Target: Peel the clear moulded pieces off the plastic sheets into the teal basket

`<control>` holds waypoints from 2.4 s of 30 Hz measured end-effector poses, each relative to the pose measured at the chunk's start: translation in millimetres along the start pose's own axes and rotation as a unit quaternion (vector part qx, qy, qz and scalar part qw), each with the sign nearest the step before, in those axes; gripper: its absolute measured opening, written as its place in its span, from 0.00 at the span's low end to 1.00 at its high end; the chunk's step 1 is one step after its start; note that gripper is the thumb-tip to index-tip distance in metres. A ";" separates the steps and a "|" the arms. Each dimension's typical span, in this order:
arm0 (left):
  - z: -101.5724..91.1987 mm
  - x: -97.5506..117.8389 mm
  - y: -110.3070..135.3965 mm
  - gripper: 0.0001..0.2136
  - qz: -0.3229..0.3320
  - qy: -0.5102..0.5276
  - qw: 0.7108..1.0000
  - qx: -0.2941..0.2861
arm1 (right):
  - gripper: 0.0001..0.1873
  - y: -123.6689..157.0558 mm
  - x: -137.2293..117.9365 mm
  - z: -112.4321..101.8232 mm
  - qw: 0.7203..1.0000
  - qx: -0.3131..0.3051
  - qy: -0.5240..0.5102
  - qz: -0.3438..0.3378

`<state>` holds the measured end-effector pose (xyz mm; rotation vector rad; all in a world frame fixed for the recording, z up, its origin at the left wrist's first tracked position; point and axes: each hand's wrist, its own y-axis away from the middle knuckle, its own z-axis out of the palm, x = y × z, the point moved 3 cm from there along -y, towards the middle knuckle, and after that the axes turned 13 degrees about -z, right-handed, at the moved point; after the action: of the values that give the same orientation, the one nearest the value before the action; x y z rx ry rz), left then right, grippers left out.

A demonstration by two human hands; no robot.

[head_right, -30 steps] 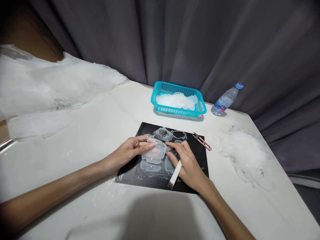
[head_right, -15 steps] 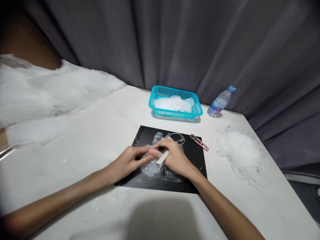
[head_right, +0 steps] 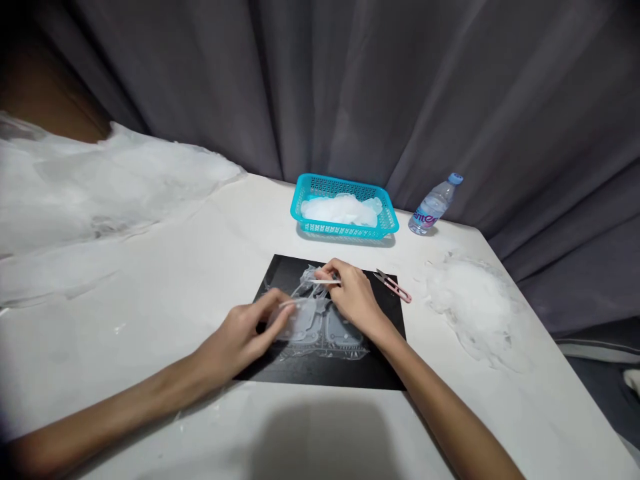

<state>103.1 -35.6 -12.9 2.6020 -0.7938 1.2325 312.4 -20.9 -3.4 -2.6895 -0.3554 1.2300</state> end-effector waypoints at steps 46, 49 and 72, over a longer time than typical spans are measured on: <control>-1.5 5.7 -15.4 0.12 -0.131 0.165 0.972 -0.104 | 0.11 7.5 -20.6 -17.9 0.955 -0.218 -0.179 -0.088; -1.5 6.5 -16.2 0.12 -0.107 0.144 0.979 -0.099 | 0.06 7.7 -20.5 -19.3 0.952 -0.223 -0.183 -0.102; -10.0 3.8 -8.0 0.07 -0.022 0.197 0.979 -0.045 | 0.08 6.4 -32.7 -52.9 0.984 -0.072 -0.044 -0.156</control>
<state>102.5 -26.9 -2.9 2.1852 -0.6902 1.5864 332.8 -38.8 52.9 -2.5655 -0.8708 1.2703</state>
